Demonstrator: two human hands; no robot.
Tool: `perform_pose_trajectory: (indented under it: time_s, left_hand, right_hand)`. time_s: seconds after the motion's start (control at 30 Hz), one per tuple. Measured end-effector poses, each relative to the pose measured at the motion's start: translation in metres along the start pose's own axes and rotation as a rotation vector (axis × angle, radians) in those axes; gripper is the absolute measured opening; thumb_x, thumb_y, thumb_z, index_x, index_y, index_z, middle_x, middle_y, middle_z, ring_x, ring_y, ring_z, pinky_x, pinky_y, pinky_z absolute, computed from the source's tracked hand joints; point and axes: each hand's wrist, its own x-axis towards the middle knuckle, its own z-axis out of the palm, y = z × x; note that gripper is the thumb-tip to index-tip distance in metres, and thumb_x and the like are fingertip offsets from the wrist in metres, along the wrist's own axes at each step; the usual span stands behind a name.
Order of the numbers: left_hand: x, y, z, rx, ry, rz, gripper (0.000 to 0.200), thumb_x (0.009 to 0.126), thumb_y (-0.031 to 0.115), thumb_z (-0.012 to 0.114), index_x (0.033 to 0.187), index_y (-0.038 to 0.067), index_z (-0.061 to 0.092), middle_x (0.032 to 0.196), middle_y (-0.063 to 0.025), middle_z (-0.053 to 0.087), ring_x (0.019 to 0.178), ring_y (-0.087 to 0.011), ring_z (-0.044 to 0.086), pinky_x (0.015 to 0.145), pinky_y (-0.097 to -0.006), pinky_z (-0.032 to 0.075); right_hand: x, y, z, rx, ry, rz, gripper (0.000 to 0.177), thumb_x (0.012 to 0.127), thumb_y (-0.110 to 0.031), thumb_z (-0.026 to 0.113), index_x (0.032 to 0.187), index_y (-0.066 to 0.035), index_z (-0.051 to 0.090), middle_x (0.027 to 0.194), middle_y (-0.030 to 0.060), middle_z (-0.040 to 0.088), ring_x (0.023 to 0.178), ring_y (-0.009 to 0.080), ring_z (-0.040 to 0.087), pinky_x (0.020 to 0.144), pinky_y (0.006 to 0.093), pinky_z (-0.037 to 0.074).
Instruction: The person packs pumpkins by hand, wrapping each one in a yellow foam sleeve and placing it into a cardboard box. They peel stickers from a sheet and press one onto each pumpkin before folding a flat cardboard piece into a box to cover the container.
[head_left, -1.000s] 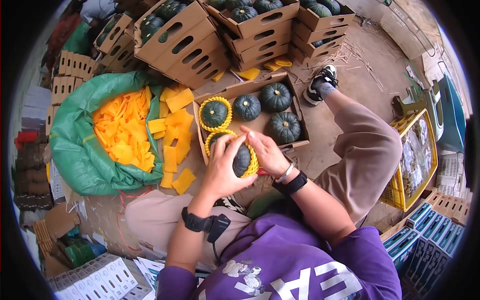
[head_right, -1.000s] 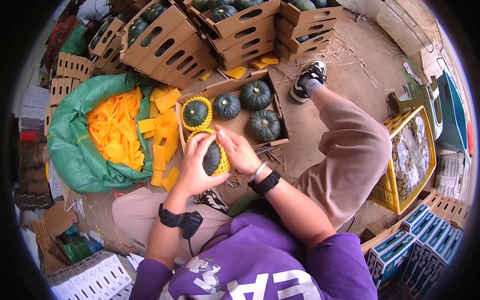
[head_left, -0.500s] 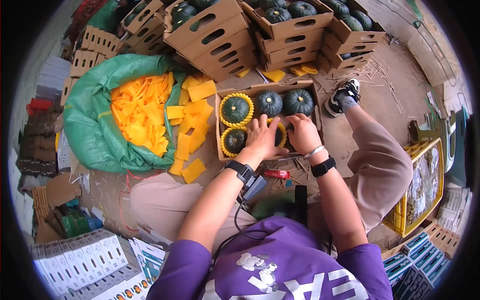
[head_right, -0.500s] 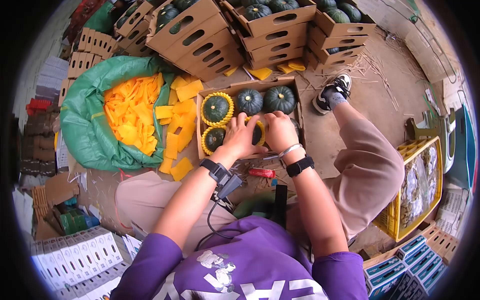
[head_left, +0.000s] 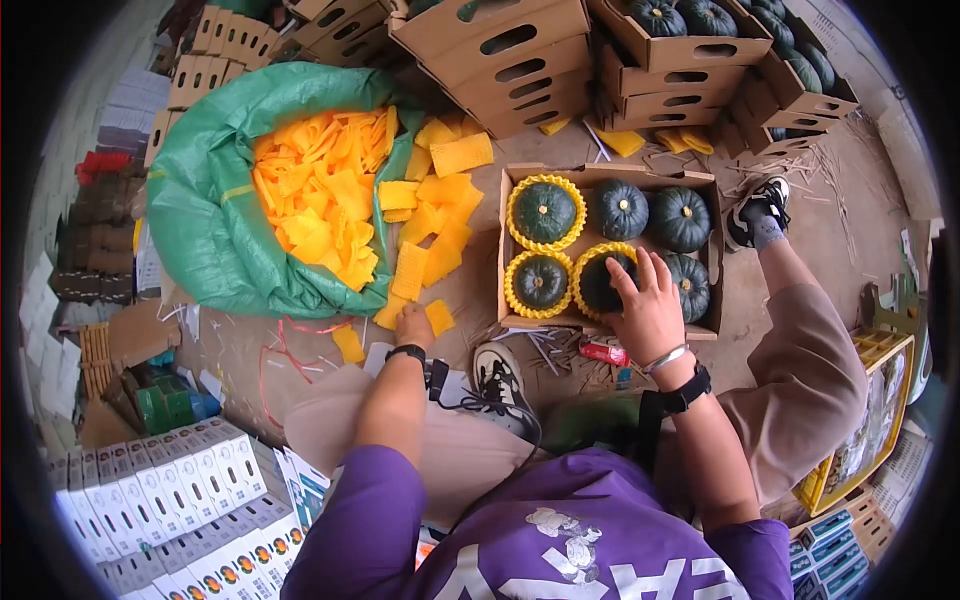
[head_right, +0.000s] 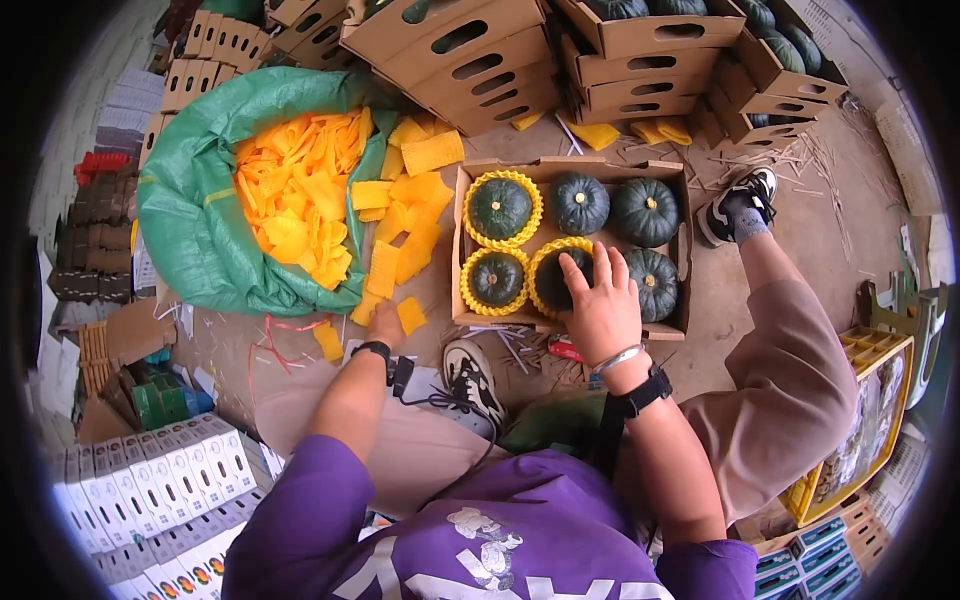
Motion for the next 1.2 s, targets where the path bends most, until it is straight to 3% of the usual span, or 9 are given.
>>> perform_pose_trajectory:
  time_s: [0.3,0.5,0.6,0.7,0.83,0.93,1.0,1.07,1.2]
  left_hand:
    - [-0.025,0.082,-0.19,-0.209,0.011,0.072,0.067,0.078,0.016,0.069,0.136,0.008,0.036,0.102,-0.0215,0.064,0.093,-0.0374,0.062,0.08,-0.0471,0.049]
    - [-0.192,0.11,-0.286,-0.736,-0.149,0.865,0.032,0.085,0.012,0.062,0.113,0.004,0.05,0.091,-0.0198,0.064,0.09,-0.0421,0.061,0.076,-0.0415,0.049]
    - [-0.213,0.12,-0.271,-0.878,-0.093,0.829,0.029,0.085,0.021,0.067,0.102,0.002,0.052,0.083,-0.0128,0.063,0.073,-0.0265,0.062,0.069,-0.0343,0.048]
    - [-0.189,0.129,-0.247,-0.916,-0.344,0.791,0.041,0.08,0.026,0.074,0.107,0.001,0.055,0.095,-0.0064,0.062,0.082,-0.0174,0.058,0.072,-0.0309,0.047]
    - [-0.19,0.139,-0.236,-1.471,-0.613,1.016,0.055,0.074,0.024,0.08,0.119,0.001,0.059,0.118,-0.0029,0.052,0.103,-0.0119,0.051,0.081,-0.0257,0.043]
    - [-0.169,0.145,-0.229,-1.44,0.053,0.833,0.024,0.072,0.0,0.073,0.093,-0.002,0.063,0.095,-0.0048,0.057,0.085,-0.0144,0.055,0.073,-0.0244,0.044]
    - [-0.159,0.147,-0.222,-1.084,0.55,0.602,0.025,0.068,-0.002,0.07,0.091,0.0,0.06,0.081,-0.0064,0.052,0.072,-0.0141,0.051,0.065,-0.0269,0.042]
    - [-0.163,0.151,-0.232,-0.872,0.456,0.471,0.035,0.072,0.004,0.073,0.104,0.0,0.058,0.089,-0.0066,0.055,0.08,-0.0151,0.054,0.072,-0.0272,0.045]
    - [-0.16,0.152,-0.226,-1.677,-0.761,0.839,0.042,0.086,0.013,0.065,0.122,-0.004,0.05,0.115,-0.0107,0.058,0.105,-0.0176,0.057,0.096,-0.0316,0.042]
  right_hand:
    - [0.008,-0.02,-0.023,0.504,-0.03,-0.156,0.046,0.075,-0.014,0.069,0.117,-0.002,0.055,0.106,0.0183,0.061,0.093,0.0366,0.059,0.08,0.0417,0.048]
    - [-0.021,-0.054,-0.025,1.304,-0.182,-0.09,0.069,0.078,-0.014,0.071,0.136,-0.004,0.034,0.103,0.02,0.064,0.077,0.028,0.068,0.069,0.0356,0.052]
    - [-0.029,-0.051,-0.046,1.203,-0.69,-0.073,0.031,0.079,-0.01,0.069,0.106,0.003,0.059,0.098,0.0158,0.065,0.076,0.0211,0.067,0.068,0.0298,0.052]
    - [-0.039,-0.037,-0.006,1.259,-0.306,-0.397,0.016,0.081,-0.011,0.067,0.086,0.004,0.063,0.09,0.0132,0.066,0.075,0.0159,0.066,0.069,0.027,0.051]
    - [-0.022,-0.002,-0.044,2.248,-0.261,0.208,0.014,0.093,-0.012,0.055,0.098,0.0,0.061,0.094,0.0075,0.066,0.085,0.0156,0.064,0.08,0.0301,0.051]
    - [-0.029,-0.019,-0.048,1.689,-0.524,-0.027,0.008,0.087,-0.009,0.062,0.091,-0.003,0.06,0.088,0.0082,0.066,0.078,0.0161,0.063,0.073,0.0304,0.05]
    - [-0.023,-0.027,-0.053,0.775,0.124,-0.014,0.022,0.068,0.0,0.064,0.089,-0.003,0.058,0.075,0.0149,0.058,0.072,0.0274,0.061,0.063,0.0352,0.047]
    - [-0.007,-0.021,-0.039,0.653,0.335,-0.105,0.021,0.068,-0.002,0.062,0.089,-0.005,0.06,0.073,0.0138,0.058,0.067,0.0326,0.059,0.063,0.0379,0.048]
    - [0.024,-0.02,-0.031,0.33,0.037,-0.188,0.023,0.073,-0.013,0.064,0.094,-0.007,0.063,0.077,0.0146,0.06,0.073,0.0336,0.06,0.064,0.0373,0.05]
